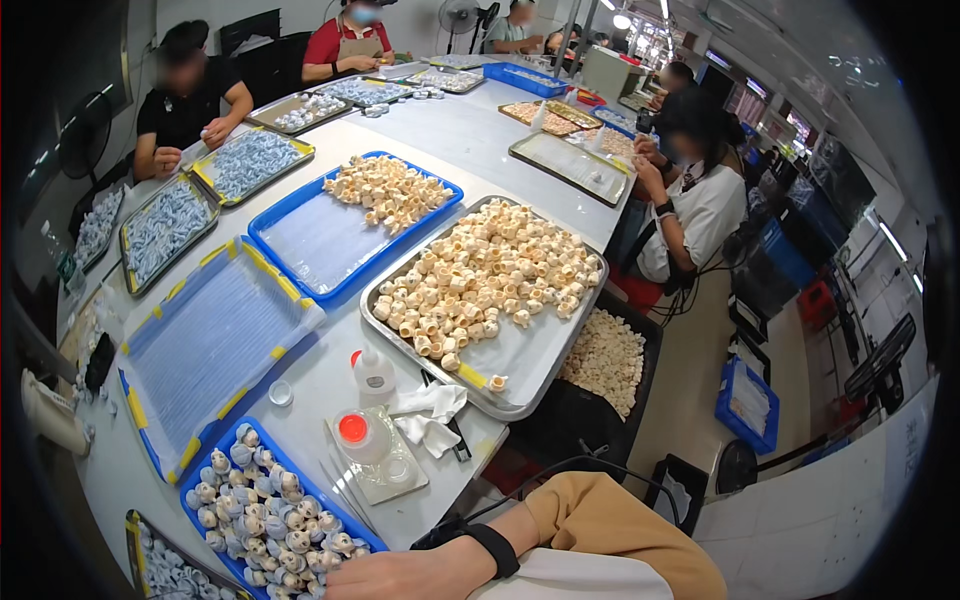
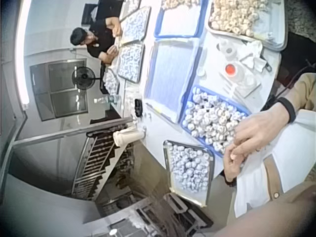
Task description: The person assembles small doll parts by hand in a factory setting. They pick up a grey head and a beige body, apply glue from a bottle to the body, and press the two pieces together. The assembled dolls are placed into a blue tray. The person repeats this process for multiple units throughout the clip.
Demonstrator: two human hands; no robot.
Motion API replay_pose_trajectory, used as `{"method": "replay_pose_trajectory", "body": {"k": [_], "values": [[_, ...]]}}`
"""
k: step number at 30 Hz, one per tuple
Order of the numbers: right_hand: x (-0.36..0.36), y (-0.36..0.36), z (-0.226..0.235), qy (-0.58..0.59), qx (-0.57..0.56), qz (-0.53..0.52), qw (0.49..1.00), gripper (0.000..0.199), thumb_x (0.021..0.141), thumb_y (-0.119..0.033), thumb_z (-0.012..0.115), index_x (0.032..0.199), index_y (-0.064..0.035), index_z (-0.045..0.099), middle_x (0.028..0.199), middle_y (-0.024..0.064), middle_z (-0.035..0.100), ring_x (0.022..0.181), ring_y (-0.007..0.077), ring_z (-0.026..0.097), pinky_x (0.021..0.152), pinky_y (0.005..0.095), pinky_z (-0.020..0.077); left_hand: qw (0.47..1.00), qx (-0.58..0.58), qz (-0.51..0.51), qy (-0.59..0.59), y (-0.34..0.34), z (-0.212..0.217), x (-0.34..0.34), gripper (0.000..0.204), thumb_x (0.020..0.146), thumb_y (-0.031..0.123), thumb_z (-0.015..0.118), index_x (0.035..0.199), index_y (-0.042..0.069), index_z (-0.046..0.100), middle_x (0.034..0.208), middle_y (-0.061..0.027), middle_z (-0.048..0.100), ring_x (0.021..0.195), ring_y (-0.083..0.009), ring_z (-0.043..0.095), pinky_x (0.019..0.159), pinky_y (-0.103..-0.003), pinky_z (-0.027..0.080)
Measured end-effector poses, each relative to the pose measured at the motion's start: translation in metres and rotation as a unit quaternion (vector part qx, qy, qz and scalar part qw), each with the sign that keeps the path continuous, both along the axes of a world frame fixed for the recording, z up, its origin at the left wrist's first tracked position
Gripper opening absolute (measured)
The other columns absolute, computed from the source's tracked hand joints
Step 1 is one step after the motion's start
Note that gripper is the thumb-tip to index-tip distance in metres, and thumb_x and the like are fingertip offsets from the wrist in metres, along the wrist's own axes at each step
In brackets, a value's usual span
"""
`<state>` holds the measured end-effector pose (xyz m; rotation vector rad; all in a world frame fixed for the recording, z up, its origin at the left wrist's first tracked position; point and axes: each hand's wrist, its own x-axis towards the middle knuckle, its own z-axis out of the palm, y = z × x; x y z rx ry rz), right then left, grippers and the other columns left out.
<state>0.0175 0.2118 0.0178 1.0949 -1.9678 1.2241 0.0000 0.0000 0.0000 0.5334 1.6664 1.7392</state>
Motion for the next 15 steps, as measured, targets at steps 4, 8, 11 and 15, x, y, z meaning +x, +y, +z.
{"method": "replay_pose_trajectory", "body": {"k": [4, 8, 11, 15], "values": [[-0.0012, 0.0012, 0.0049, 0.003, -0.021, 0.01, 1.0, 0.013, 0.081, -0.014, 0.055, 0.086, -0.0031, 0.053, 0.077, 0.0095, 0.045, 0.065, 0.0258, 0.049, 0.054, 0.034, 0.0405, 0.999, 0.011, 0.011, -0.033, -0.005, -0.0077, 0.002, 0.036, 0.084, 0.034, 0.058, 0.102, 0.005, 0.046, 0.067, 0.0017, 0.047, 0.055, -0.004, 0.039, 0.049, -0.019, 0.031], [-0.0012, 0.0024, 0.0073, 0.005, -0.031, 0.008, 0.999, 0.011, 0.081, -0.014, 0.055, 0.085, -0.0038, 0.055, 0.077, 0.0087, 0.047, 0.065, 0.0249, 0.049, 0.054, 0.0337, 0.0405, 0.999, 0.011, 0.017, -0.037, -0.0042, -0.0062, 0.0031, 0.035, 0.085, 0.033, 0.057, 0.102, 0.004, 0.046, 0.067, 0.0017, 0.047, 0.055, -0.0039, 0.039, 0.049, -0.019, 0.031], [-0.0003, 0.0024, 0.0078, -0.003, -0.038, 0.003, 0.999, 0.011, 0.082, -0.015, 0.055, 0.086, -0.0046, 0.056, 0.077, 0.0083, 0.048, 0.065, 0.0245, 0.049, 0.055, 0.0337, 0.0405, 1.0, 0.007, 0.018, -0.021, 0.0005, -0.0003, 0.0026, 0.034, 0.085, 0.032, 0.056, 0.101, 0.004, 0.046, 0.066, 0.0013, 0.048, 0.054, -0.0042, 0.04, 0.049, -0.019, 0.031], [-0.0007, 0.0021, 0.0062, -0.004, -0.059, 0.006, 0.998, 0.011, 0.083, -0.015, 0.055, 0.088, -0.0052, 0.058, 0.077, 0.0079, 0.049, 0.066, 0.0244, 0.049, 0.055, 0.0337, 0.0404, 1.0, 0.017, 0.015, -0.016, 0.0019, -0.0021, 0.0022, 0.033, 0.086, 0.031, 0.056, 0.1, 0.003, 0.047, 0.066, 0.0012, 0.048, 0.055, -0.0045, 0.04, 0.049, -0.019, 0.032]]}}
